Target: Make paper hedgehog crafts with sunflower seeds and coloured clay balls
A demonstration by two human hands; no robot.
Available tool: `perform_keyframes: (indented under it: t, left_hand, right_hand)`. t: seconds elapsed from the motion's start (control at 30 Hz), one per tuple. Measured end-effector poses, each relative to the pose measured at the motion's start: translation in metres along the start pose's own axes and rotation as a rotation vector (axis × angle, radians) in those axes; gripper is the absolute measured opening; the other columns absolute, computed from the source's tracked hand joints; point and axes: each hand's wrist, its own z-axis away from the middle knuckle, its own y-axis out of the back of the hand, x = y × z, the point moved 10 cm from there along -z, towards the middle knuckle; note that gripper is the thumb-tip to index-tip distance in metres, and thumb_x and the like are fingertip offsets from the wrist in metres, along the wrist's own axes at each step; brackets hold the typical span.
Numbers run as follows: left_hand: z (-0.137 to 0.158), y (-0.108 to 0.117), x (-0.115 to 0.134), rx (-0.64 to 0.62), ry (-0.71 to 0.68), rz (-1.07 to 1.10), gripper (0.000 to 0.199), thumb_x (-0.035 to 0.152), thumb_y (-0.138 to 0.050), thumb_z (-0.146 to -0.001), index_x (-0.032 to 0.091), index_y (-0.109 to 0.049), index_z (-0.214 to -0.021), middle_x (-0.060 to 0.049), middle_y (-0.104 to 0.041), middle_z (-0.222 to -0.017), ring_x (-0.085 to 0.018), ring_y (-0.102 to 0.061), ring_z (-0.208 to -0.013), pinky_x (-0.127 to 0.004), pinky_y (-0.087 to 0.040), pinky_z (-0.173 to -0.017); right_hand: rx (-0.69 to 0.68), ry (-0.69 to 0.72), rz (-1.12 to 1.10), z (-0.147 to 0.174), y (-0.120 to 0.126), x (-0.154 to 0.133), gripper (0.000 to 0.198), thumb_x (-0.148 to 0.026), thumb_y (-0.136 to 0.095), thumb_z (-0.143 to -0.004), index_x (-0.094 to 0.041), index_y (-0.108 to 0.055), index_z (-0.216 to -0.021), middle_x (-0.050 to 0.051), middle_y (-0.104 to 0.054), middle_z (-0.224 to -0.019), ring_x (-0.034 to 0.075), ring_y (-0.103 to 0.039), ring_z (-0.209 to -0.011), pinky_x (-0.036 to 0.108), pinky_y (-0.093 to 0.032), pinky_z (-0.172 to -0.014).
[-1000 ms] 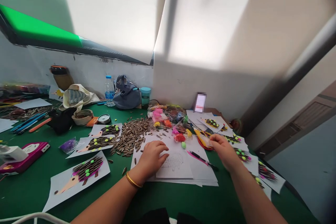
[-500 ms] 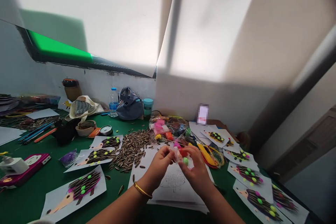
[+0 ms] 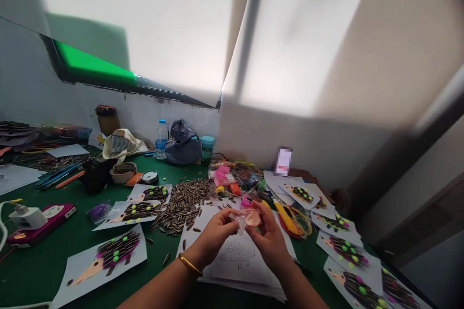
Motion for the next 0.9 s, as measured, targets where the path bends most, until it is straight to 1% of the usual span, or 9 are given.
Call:
perform_keyframes:
  t: [0.13, 0.23, 0.33, 0.43, 0.53, 0.63, 0.73, 0.8, 0.9]
  left_hand:
    - [0.004, 0.002, 0.002, 0.067, -0.032, 0.006, 0.016, 0.028, -0.070, -0.075, 0.016, -0.063, -0.083, 0.003, -0.055, -0.069, -0.009, -0.043, -0.063, -0.022, -0.035, -0.063]
    - [0.005, 0.009, 0.005, 0.137, -0.105, -0.051, 0.024, 0.038, -0.070, -0.077, 0.017, -0.058, -0.076, 0.003, -0.054, -0.068, -0.011, -0.045, -0.064, -0.024, -0.037, -0.064]
    - [0.007, 0.019, 0.010, 0.223, -0.204, -0.254, 0.024, 0.037, -0.068, -0.077, 0.018, -0.055, -0.075, 0.002, -0.054, -0.071, -0.013, -0.048, -0.067, -0.026, -0.039, -0.065]
    - [0.013, 0.020, 0.020, 0.262, -0.328, -0.528, 0.017, 0.032, -0.064, -0.080, 0.019, -0.056, -0.075, 0.001, -0.054, -0.073, -0.015, -0.049, -0.070, -0.027, -0.040, -0.067]
    - [0.018, 0.014, 0.030, 0.239, -0.413, -0.674, 0.012, 0.029, -0.061, -0.083, 0.020, -0.057, -0.077, 0.000, -0.055, -0.076, -0.016, -0.050, -0.071, -0.028, -0.040, -0.069]
    - [0.022, 0.007, 0.039, 0.202, -0.457, -0.708, 0.009, 0.028, -0.059, -0.084, 0.021, -0.059, -0.078, -0.002, -0.057, -0.078, -0.016, -0.050, -0.072, -0.028, -0.039, -0.069]
    - [0.024, 0.002, 0.041, 0.177, -0.474, -0.729, 0.007, 0.024, -0.058, -0.084, 0.021, -0.059, -0.077, -0.002, -0.058, -0.077, -0.017, -0.051, -0.072, -0.028, -0.038, -0.069]
    - [0.024, 0.006, 0.040, 0.212, -0.467, -0.743, 0.007, 0.020, -0.058, -0.081, 0.022, -0.057, -0.074, -0.001, -0.056, -0.074, -0.017, -0.049, -0.071, -0.028, -0.036, -0.067]
    - [0.022, 0.020, 0.035, 0.315, -0.414, -0.747, 0.009, 0.014, -0.056, -0.077, 0.022, -0.055, -0.075, 0.000, -0.055, -0.072, -0.017, -0.047, -0.068, -0.029, -0.034, -0.066]
  right_hand:
    - [-0.006, 0.049, 0.100, 0.005, -0.006, -0.002, 0.055, -0.028, -0.062, -0.085, -0.031, -0.043, -0.137, 0.009, -0.045, -0.141, 0.025, -0.050, -0.127, 0.043, -0.046, -0.103]
    - [0.014, 0.142, 0.248, 0.011, -0.010, -0.010, 0.053, -0.033, -0.067, -0.081, -0.028, -0.048, -0.131, 0.010, -0.041, -0.143, 0.030, -0.041, -0.133, 0.048, -0.044, -0.103]
    - [0.054, 0.213, 0.314, 0.016, -0.013, -0.018, 0.046, -0.041, -0.074, -0.076, -0.025, -0.055, -0.114, 0.011, -0.043, -0.139, 0.032, -0.042, -0.130, 0.052, -0.041, -0.104]
    - [0.008, 0.236, 0.323, 0.017, -0.023, -0.020, 0.032, -0.044, -0.075, -0.076, -0.023, -0.058, -0.095, 0.011, -0.047, -0.133, 0.031, -0.046, -0.126, 0.050, -0.041, -0.104]
    - [-0.030, 0.190, 0.360, 0.015, -0.027, -0.014, 0.018, -0.040, -0.066, -0.085, -0.023, -0.060, -0.083, 0.009, -0.051, -0.129, 0.030, -0.047, -0.124, 0.049, -0.041, -0.103]
    - [-0.016, 0.183, 0.388, 0.015, -0.025, -0.013, 0.009, -0.033, -0.062, -0.088, -0.025, -0.063, -0.090, 0.009, -0.054, -0.125, 0.029, -0.048, -0.122, 0.049, -0.041, -0.102]
    - [-0.003, 0.256, 0.416, 0.017, -0.027, -0.024, 0.009, -0.024, -0.056, -0.089, -0.025, -0.063, -0.095, 0.009, -0.057, -0.114, 0.028, -0.051, -0.115, 0.047, -0.044, -0.097]
    - [0.017, 0.319, 0.451, 0.019, -0.029, -0.035, 0.011, -0.017, -0.054, -0.087, -0.024, -0.062, -0.090, 0.008, -0.057, -0.106, 0.027, -0.053, -0.108, 0.045, -0.046, -0.092]
    - [0.025, 0.415, 0.513, 0.023, -0.036, -0.052, 0.013, -0.011, -0.056, -0.082, -0.023, -0.058, -0.084, 0.007, -0.057, -0.098, 0.025, -0.054, -0.099, 0.043, -0.047, -0.086]
